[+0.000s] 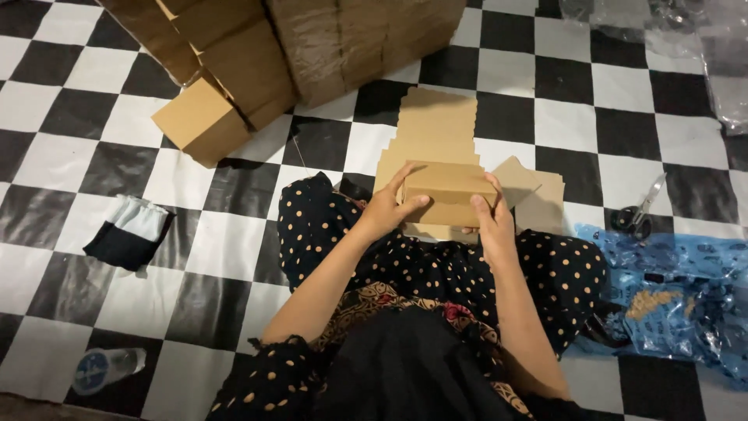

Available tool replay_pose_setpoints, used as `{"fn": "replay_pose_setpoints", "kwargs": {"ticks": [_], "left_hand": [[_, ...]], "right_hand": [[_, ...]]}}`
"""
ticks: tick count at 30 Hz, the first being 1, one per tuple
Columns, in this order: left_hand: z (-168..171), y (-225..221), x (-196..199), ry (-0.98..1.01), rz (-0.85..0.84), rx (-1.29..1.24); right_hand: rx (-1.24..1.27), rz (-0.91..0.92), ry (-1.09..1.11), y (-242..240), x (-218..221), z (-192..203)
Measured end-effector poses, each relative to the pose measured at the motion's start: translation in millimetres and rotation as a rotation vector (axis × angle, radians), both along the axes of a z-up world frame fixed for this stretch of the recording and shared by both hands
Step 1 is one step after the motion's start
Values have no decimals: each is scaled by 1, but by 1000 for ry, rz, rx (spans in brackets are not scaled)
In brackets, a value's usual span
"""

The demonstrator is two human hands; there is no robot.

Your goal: Folding flat cardboard templates into small boxes by hand

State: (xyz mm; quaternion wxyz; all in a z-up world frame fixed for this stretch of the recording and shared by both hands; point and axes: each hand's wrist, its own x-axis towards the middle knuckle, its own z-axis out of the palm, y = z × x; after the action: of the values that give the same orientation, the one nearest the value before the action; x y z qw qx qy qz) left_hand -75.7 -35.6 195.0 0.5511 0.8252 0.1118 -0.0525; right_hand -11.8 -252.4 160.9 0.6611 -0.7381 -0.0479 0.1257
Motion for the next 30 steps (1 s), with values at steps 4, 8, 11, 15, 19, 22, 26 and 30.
{"fn": "replay_pose_setpoints", "kwargs": {"ticks": [4,8,11,15,19,22,26,30], "left_hand": [[-46,7,8,-144,38,-86],[-43,12,-5,-194,104,-372],[-31,9,-10,-146,316,-563],[-8,33,-32,-282,451,-627],[-10,102,-53,-626,834,-475],[-82,202,-65,-803,1064,-270],[-80,289,-75,-893,1345,-198],[-113,373,-44,-929,1375,-145]], "right_hand": [[-19,-27,-64,-2,5,-28],[-214,-34,-109,6,-10,4],[-221,-36,-279,3,-6,-32],[-38,125,-343,15,-8,-18],[-5,170,-336,-25,21,-43],[87,25,-227,-73,40,-59],[188,-286,-19,-127,57,-74],[281,-328,2,-149,64,-97]]}}
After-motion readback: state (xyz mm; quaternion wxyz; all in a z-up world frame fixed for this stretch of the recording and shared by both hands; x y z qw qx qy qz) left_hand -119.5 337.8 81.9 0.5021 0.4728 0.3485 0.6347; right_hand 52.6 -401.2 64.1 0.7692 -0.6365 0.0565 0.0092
